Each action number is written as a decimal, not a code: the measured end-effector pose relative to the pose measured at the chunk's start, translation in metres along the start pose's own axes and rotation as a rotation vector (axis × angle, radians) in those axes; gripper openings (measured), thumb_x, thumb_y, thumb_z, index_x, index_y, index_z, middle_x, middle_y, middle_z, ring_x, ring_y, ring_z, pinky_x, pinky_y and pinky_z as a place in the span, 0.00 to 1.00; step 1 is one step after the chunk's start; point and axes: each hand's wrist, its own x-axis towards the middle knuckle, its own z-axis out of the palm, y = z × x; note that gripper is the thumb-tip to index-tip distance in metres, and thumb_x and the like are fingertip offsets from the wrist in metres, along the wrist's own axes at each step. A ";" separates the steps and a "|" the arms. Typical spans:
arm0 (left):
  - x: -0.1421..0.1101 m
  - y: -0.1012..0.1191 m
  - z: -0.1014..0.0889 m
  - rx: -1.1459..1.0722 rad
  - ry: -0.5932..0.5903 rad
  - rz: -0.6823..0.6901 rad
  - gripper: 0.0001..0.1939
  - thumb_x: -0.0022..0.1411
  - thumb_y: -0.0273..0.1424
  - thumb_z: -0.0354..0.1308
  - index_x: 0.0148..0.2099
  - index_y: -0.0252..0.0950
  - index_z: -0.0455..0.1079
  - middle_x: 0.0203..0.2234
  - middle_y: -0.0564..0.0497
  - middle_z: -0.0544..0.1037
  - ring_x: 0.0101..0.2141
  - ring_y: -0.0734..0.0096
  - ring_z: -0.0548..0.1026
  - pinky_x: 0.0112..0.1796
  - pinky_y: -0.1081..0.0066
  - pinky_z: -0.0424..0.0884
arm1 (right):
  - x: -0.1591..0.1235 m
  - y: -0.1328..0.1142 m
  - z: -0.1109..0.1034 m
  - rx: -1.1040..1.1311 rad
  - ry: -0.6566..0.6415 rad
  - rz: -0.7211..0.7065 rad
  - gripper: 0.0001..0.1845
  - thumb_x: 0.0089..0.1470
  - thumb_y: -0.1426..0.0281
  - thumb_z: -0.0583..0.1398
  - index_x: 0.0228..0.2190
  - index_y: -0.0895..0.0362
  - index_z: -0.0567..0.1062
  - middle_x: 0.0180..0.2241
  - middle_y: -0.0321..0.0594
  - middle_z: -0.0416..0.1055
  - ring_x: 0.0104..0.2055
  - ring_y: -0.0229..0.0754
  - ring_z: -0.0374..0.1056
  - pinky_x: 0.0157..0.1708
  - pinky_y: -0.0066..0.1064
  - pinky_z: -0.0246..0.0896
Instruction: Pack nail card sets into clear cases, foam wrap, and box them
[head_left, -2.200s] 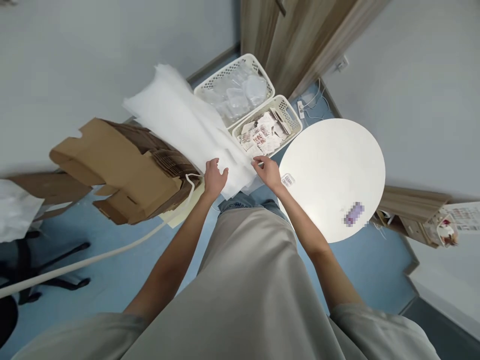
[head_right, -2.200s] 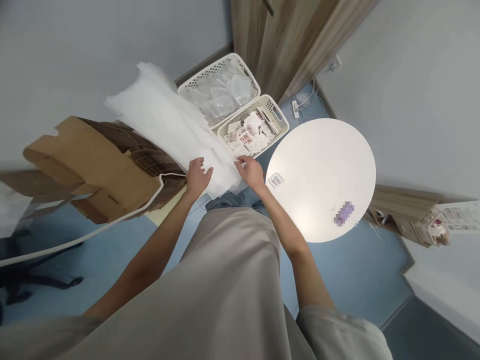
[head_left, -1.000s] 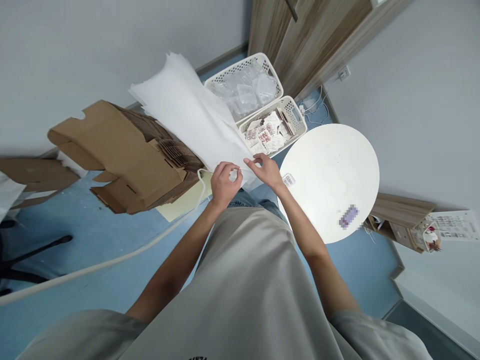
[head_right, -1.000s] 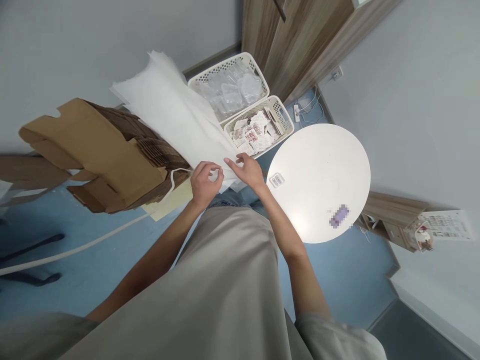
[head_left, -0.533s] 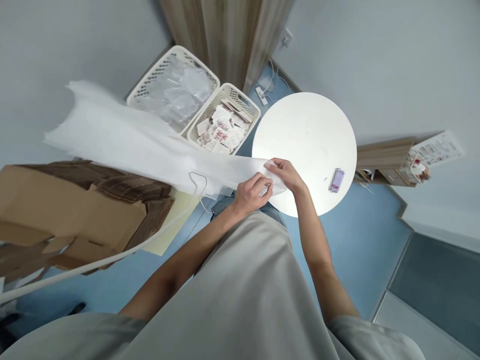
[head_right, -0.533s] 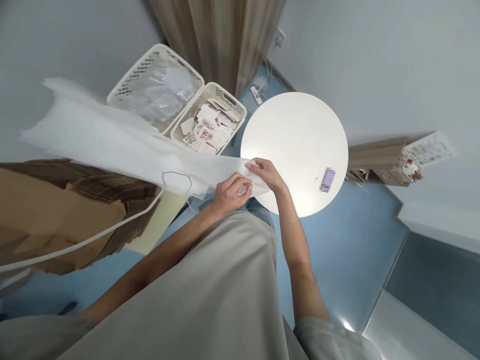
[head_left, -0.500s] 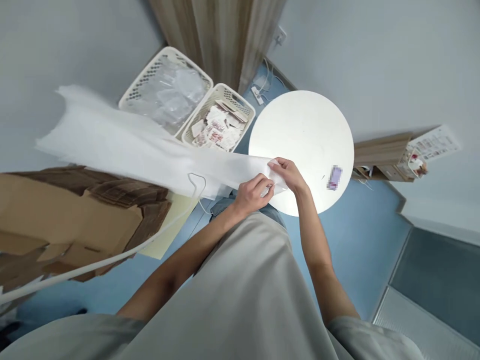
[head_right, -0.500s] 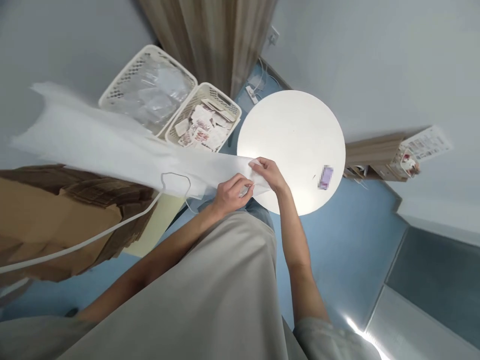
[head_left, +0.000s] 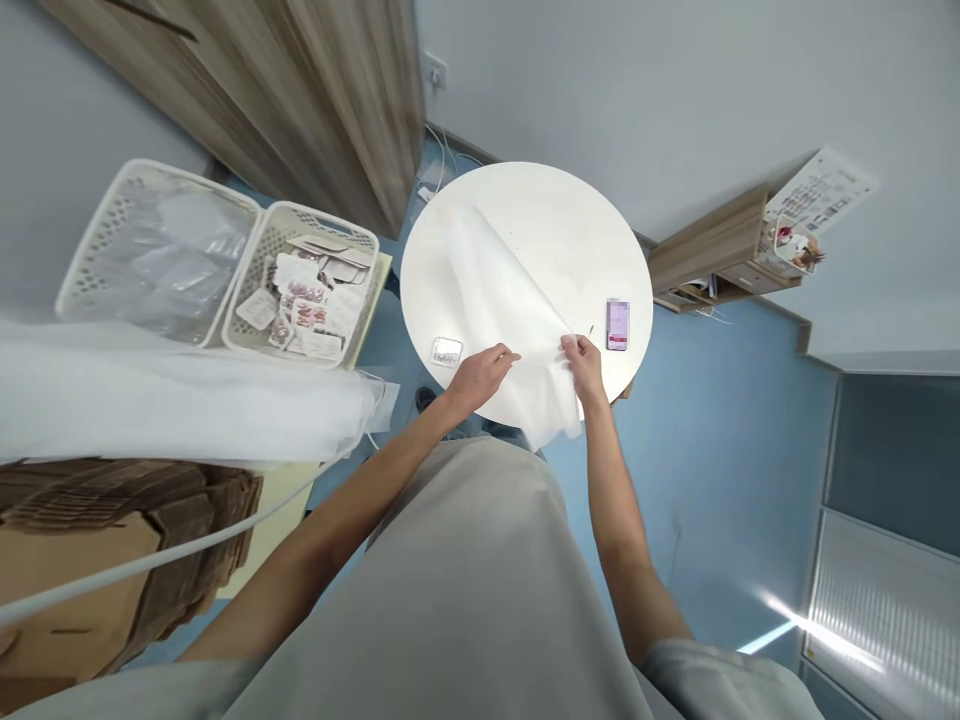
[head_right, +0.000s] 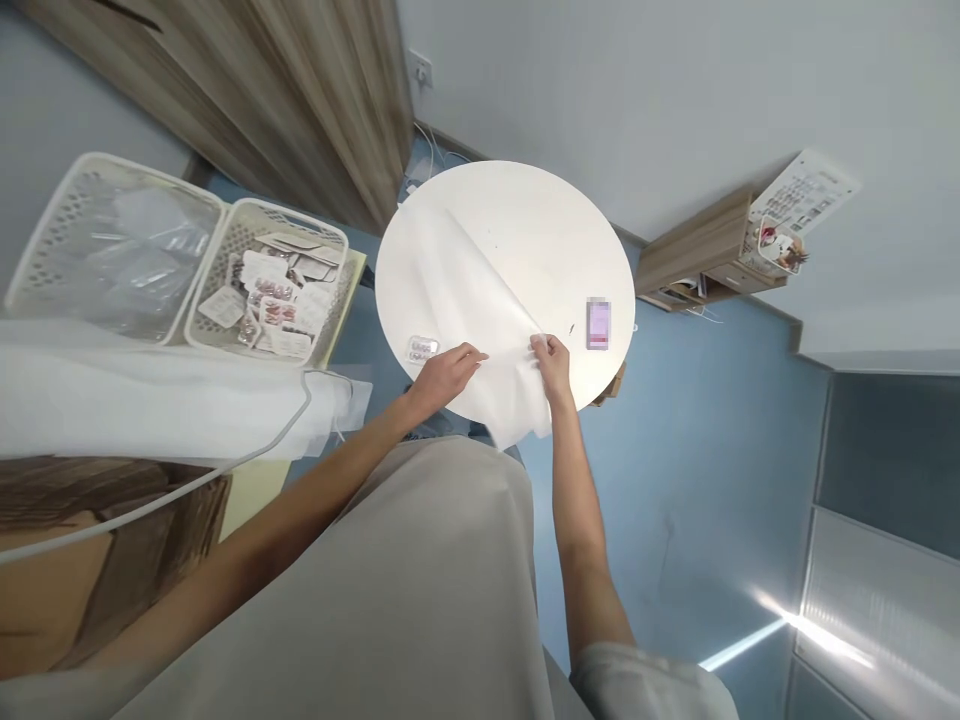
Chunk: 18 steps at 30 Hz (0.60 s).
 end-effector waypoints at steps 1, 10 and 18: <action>0.005 -0.004 0.010 0.008 -0.052 -0.047 0.18 0.79 0.25 0.48 0.61 0.37 0.75 0.48 0.44 0.81 0.43 0.62 0.82 0.38 0.66 0.78 | 0.006 0.012 -0.004 0.001 0.013 0.014 0.27 0.54 0.42 0.67 0.33 0.53 0.73 0.31 0.34 0.73 0.31 0.37 0.68 0.30 0.28 0.61; 0.029 -0.013 0.092 0.169 -0.335 -0.387 0.25 0.73 0.27 0.53 0.70 0.36 0.70 0.67 0.36 0.73 0.64 0.46 0.73 0.60 0.51 0.76 | 0.053 0.111 -0.007 -0.028 0.001 0.157 0.17 0.58 0.53 0.65 0.34 0.52 0.68 0.34 0.36 0.74 0.33 0.39 0.72 0.30 0.28 0.66; -0.007 -0.015 0.126 0.244 -0.554 -0.528 0.35 0.70 0.28 0.59 0.76 0.29 0.61 0.79 0.30 0.54 0.77 0.40 0.56 0.69 0.49 0.65 | 0.085 0.151 -0.003 -0.317 -0.135 0.183 0.10 0.57 0.63 0.63 0.31 0.51 0.67 0.33 0.34 0.72 0.35 0.41 0.70 0.36 0.31 0.64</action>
